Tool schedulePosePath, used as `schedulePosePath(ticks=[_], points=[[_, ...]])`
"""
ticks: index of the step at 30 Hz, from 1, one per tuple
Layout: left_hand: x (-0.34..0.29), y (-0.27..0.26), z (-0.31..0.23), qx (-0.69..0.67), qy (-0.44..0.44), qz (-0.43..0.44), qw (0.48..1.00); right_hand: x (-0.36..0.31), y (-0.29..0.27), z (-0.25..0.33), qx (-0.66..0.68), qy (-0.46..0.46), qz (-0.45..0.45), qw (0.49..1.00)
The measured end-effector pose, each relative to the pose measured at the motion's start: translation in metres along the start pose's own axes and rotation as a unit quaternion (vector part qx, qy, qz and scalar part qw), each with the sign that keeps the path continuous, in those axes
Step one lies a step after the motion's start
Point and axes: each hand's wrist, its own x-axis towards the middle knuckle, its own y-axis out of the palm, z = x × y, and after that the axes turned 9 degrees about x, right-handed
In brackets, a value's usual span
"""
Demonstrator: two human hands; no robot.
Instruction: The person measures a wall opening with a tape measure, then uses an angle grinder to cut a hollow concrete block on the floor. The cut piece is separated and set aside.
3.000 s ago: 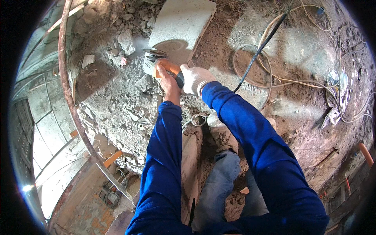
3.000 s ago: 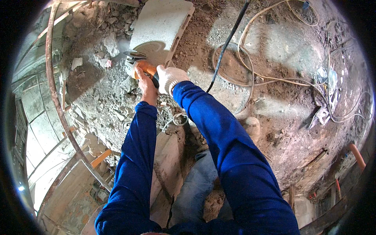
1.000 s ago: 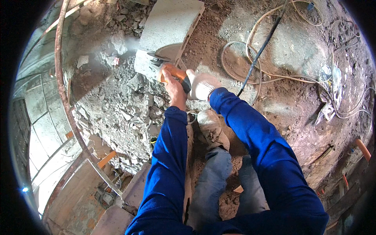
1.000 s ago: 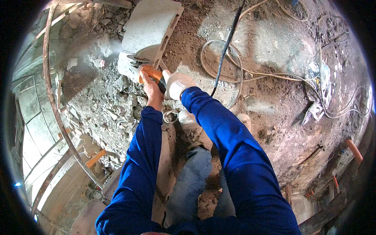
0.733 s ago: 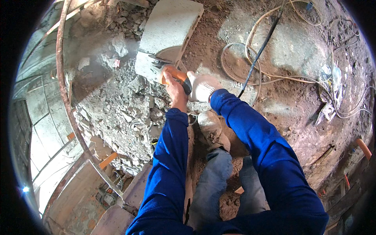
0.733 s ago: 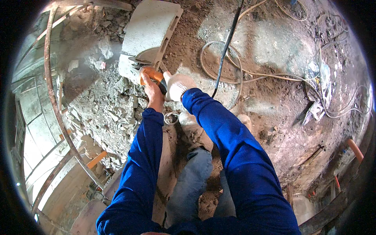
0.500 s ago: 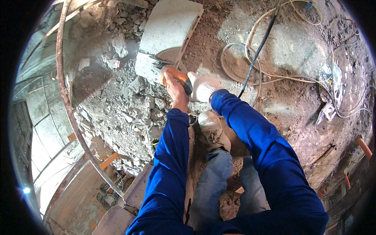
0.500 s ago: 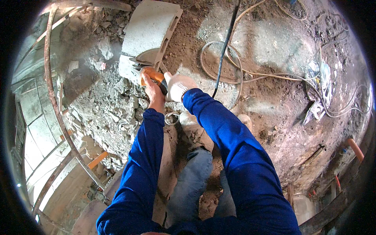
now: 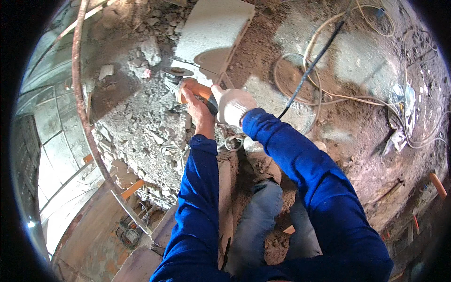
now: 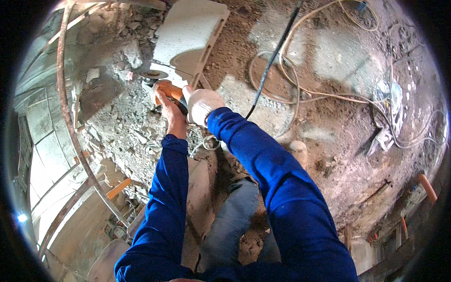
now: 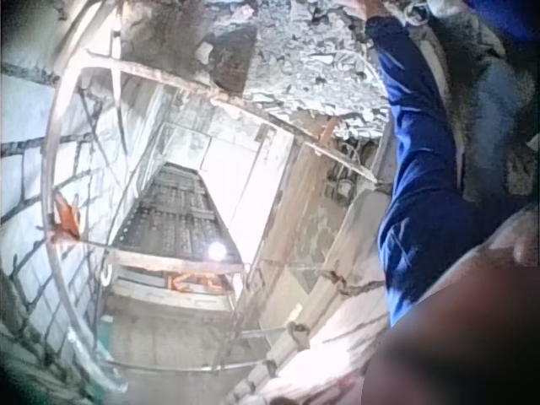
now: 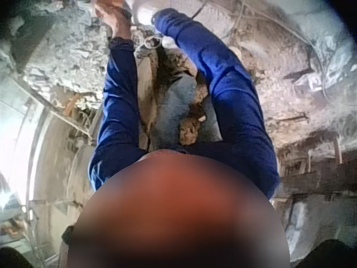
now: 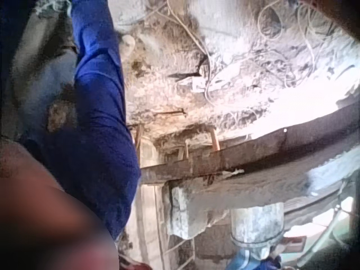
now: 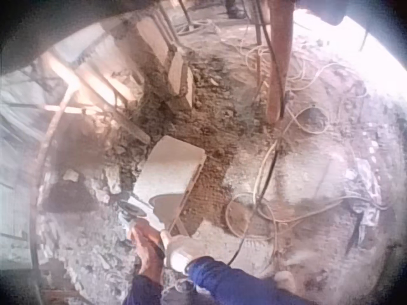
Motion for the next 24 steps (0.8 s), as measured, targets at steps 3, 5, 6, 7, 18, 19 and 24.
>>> schedulePosePath(ticks=[3,5,6,7,18,19,24], points=[[0.030,-0.017,-0.017,0.009,0.044,-0.009,0.999,0.024,0.007,0.022,0.021,0.004,0.027,0.999],[0.050,-0.024,-0.022,0.017,0.046,-0.023,0.999,0.041,0.012,0.034,0.024,0.010,0.023,0.999],[0.056,-0.027,-0.022,0.020,0.042,-0.031,0.998,0.048,0.015,0.038,0.020,0.024,0.028,0.999],[0.063,-0.029,-0.022,0.026,0.034,-0.034,0.998,0.056,0.016,0.040,0.022,0.024,0.047,0.998],[0.107,-0.038,-0.016,0.061,0.028,-0.023,0.997,0.076,0.025,0.048,0.007,-0.019,-0.009,1.000],[0.111,-0.038,-0.015,0.059,0.026,-0.026,0.998,0.077,0.026,0.048,0.008,-0.020,-0.013,1.000],[0.122,-0.040,-0.004,0.048,0.036,-0.015,0.998,0.080,0.032,0.047,0.018,-0.004,-0.025,1.000]])
